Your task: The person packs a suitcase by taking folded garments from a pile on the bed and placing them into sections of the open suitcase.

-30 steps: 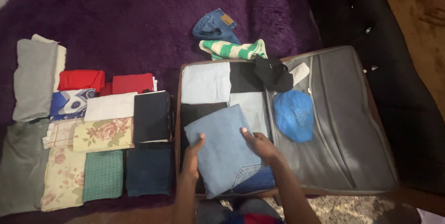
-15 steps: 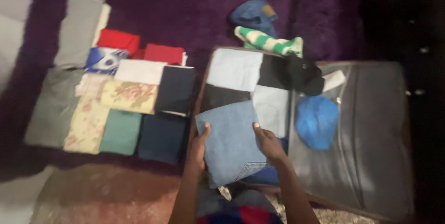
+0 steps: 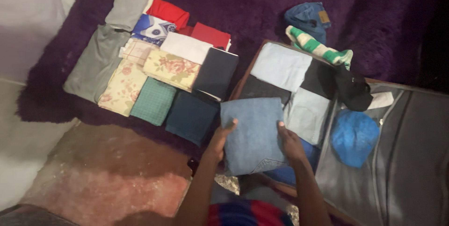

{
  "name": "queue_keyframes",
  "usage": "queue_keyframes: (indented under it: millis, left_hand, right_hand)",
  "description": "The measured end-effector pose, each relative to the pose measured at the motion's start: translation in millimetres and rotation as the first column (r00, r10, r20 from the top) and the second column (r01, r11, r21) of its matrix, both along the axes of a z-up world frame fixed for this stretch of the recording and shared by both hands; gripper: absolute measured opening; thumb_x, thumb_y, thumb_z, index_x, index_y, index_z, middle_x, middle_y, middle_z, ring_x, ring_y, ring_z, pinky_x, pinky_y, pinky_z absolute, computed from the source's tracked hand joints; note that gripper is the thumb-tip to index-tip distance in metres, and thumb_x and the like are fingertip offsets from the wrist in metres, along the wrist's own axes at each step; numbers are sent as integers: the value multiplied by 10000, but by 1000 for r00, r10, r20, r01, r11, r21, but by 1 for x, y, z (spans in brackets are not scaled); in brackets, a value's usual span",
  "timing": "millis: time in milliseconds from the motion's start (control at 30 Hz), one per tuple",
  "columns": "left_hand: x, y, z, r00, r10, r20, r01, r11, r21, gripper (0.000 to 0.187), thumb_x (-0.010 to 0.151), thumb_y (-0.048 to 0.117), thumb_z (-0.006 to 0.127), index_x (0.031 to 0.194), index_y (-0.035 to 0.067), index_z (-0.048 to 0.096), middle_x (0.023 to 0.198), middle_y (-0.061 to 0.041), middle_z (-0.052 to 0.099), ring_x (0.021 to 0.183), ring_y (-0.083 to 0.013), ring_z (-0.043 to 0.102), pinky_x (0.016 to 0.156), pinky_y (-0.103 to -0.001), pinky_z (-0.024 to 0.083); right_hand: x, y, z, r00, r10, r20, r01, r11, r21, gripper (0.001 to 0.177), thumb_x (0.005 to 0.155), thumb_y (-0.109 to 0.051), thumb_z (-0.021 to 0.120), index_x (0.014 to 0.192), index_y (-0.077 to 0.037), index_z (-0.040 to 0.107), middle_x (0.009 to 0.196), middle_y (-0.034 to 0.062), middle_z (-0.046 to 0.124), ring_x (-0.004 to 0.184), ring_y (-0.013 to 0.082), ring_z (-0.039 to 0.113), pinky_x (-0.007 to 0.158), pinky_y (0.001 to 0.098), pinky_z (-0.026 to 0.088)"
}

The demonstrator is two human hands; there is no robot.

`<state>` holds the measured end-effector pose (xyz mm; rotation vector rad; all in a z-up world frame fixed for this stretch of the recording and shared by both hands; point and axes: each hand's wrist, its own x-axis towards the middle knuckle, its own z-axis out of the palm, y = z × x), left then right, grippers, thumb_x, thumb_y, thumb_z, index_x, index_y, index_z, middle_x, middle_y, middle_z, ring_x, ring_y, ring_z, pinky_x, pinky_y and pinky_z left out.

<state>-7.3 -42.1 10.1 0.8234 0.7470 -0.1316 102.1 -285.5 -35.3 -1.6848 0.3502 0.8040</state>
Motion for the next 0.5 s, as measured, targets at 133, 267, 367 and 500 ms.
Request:
queue_keyframes:
  millis: [133, 267, 367, 500]
  left_hand:
    - [-31, 36, 5, 997, -1, 80, 11, 992, -125, 736, 831, 439, 801, 1362, -30, 603, 1251, -162, 693, 1143, -307, 663, 985, -440, 515]
    - [-69, 87, 3, 993, 115, 8, -109, 962, -249, 647, 828, 408, 756, 1346, 49, 608, 1238, -121, 702, 1124, -290, 673, 991, -457, 521]
    - [-102, 126, -18, 972, 226, 67, -196, 932, -304, 656, 871, 400, 765, 1358, -9, 605, 1243, -184, 681, 1128, -352, 649, 1001, -482, 513]
    - [-149, 165, -46, 940, 330, 88, -280, 892, -355, 724, 876, 428, 760, 1415, -15, 567, 1333, -179, 645, 1213, -342, 616, 1042, -492, 494]
  right_hand:
    - [-25, 29, -2, 991, 90, 101, -89, 996, -10, 657, 1013, -535, 528, 1348, 4, 696, 986, 119, 632, 824, 209, 507, 717, 360, 447]
    - [-61, 76, 25, 993, 113, 38, -113, 994, -11, 659, 985, -520, 550, 1345, 25, 638, 1168, 156, 717, 1001, 238, 670, 875, 369, 526]
    - [-86, 121, 34, 997, 79, 0, -79, 996, 29, 631, 985, -471, 555, 1354, 36, 617, 1194, 177, 714, 1029, 258, 686, 882, 383, 543]
    - [-127, 172, 3, 971, -39, -237, 172, 801, 574, 514, 1020, -370, 505, 1312, 49, 565, 1159, 152, 669, 1010, 295, 653, 844, 457, 580]
